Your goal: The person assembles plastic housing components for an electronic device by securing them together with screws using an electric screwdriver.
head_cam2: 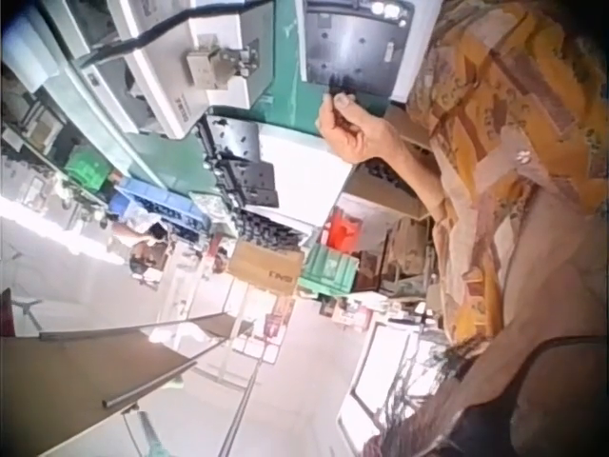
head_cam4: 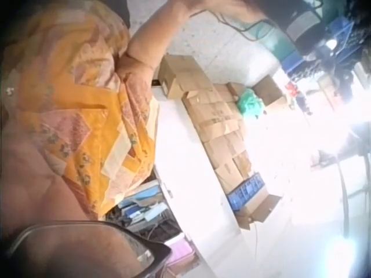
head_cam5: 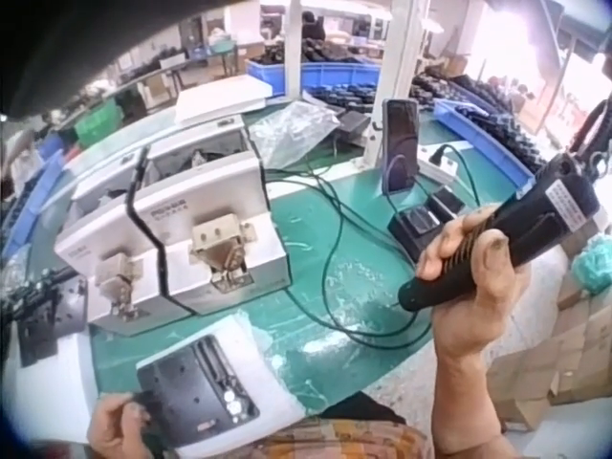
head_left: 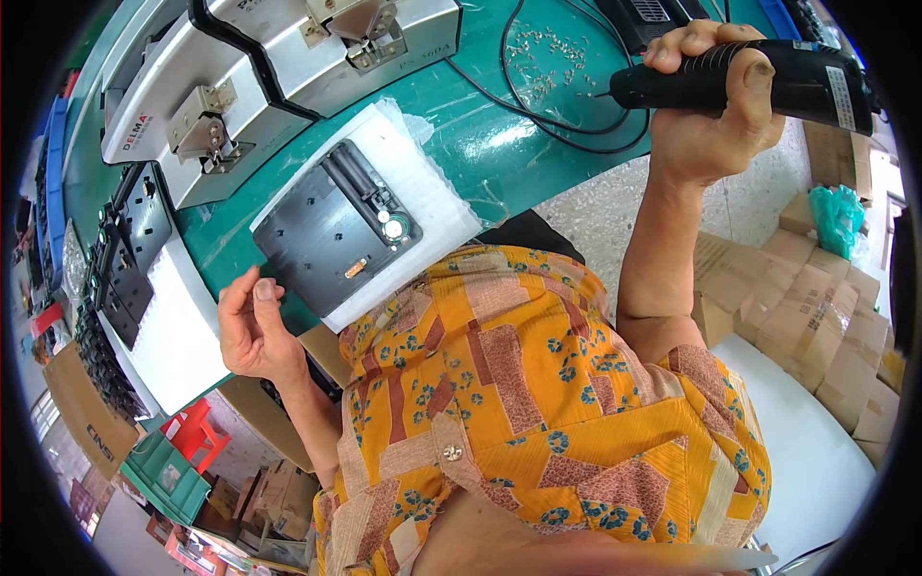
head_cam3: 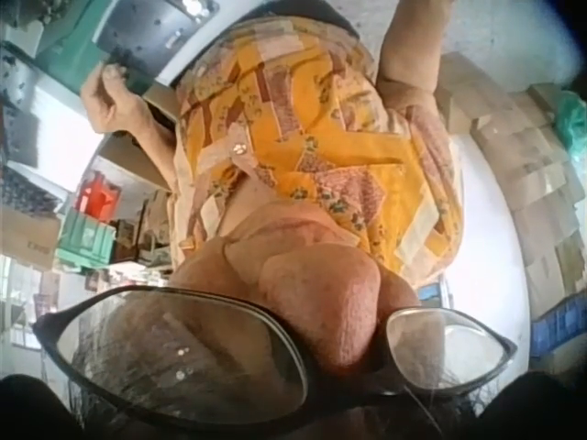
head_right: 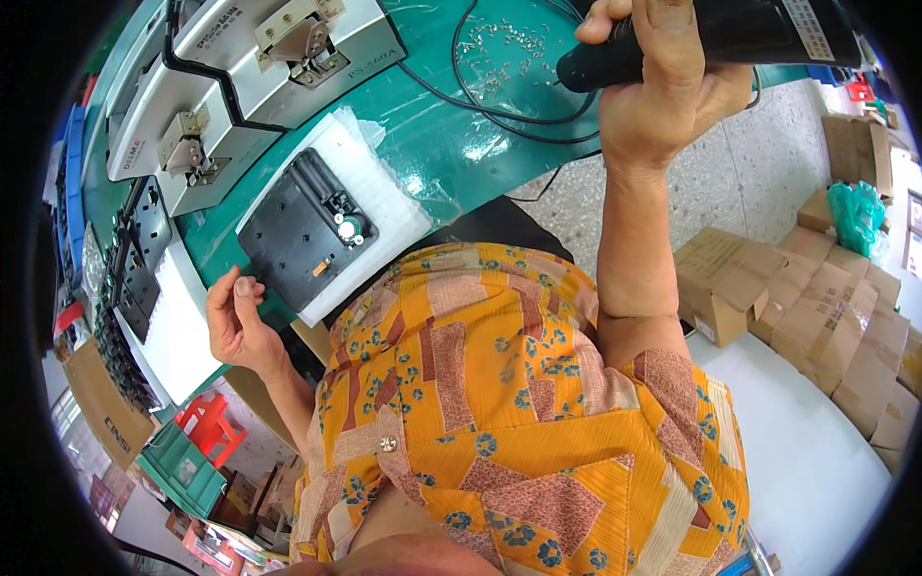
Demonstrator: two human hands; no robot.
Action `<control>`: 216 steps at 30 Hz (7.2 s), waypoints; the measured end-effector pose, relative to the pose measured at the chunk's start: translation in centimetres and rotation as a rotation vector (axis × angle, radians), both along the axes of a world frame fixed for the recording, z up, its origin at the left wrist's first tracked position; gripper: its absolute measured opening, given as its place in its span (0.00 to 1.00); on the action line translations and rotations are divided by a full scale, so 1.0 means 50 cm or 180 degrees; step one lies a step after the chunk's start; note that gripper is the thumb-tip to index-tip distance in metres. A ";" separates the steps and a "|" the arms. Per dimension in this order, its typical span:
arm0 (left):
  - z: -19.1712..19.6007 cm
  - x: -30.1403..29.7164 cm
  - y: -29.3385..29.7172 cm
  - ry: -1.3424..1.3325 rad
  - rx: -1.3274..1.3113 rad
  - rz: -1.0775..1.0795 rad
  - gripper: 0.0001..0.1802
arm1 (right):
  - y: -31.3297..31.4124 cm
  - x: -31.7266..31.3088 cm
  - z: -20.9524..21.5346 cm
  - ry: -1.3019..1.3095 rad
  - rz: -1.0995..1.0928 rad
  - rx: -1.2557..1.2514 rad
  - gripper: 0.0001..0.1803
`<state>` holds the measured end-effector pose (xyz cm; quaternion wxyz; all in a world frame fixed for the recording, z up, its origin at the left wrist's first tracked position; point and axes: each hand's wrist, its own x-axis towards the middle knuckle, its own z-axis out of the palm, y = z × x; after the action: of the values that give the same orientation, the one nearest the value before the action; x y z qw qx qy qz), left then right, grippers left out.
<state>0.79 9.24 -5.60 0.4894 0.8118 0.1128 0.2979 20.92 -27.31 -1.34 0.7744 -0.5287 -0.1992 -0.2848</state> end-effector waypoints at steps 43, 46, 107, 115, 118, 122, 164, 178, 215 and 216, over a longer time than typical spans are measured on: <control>0.023 0.063 -0.161 -0.0305 -0.1562 -0.1057 0.09 | 0.254 -0.108 0.119 0.0531 0.3317 0.1314 0.33; 0.021 0.068 -0.159 -0.0550 -0.1020 -0.1001 0.08 | 0.237 -0.100 0.121 0.0432 0.3222 0.0844 0.33; -0.043 0.028 -0.089 -0.0788 0.1832 -0.0296 0.15 | 0.289 -0.106 0.059 0.0091 0.3441 -0.0577 0.41; -0.044 0.030 -0.093 -0.0809 0.1861 -0.0278 0.14 | 0.292 -0.102 0.058 0.0056 0.3462 -0.0552 0.41; -0.046 0.030 -0.092 -0.0797 0.1906 -0.0283 0.14 | 0.294 -0.102 0.055 0.0045 0.3477 -0.0548 0.42; -0.068 0.028 -0.099 -0.0923 0.1747 -0.0121 0.14 | 0.301 -0.107 0.054 0.0088 0.3496 -0.0492 0.42; 0.030 0.093 -0.069 0.0157 0.2024 -0.0591 0.38 | 0.235 -0.024 -0.014 0.0112 0.2099 0.0457 0.26; 0.036 0.136 -0.057 0.0780 0.2813 -0.0553 0.44 | 0.242 -0.033 -0.058 0.0340 0.1317 -0.0240 0.29; -0.444 -0.518 0.272 -0.1643 -0.4661 0.4695 0.16 | 0.285 -0.035 0.007 0.0270 0.0849 -0.0802 0.18; -0.479 -0.527 0.298 -0.1707 -0.4546 0.4797 0.16 | 0.295 -0.043 0.010 0.0247 0.0811 -0.0739 0.17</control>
<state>-25.55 24.15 -29.56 0.5498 -0.0331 0.6217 0.5569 18.76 -12.55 -0.82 0.7451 -0.5957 -0.2661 -0.1388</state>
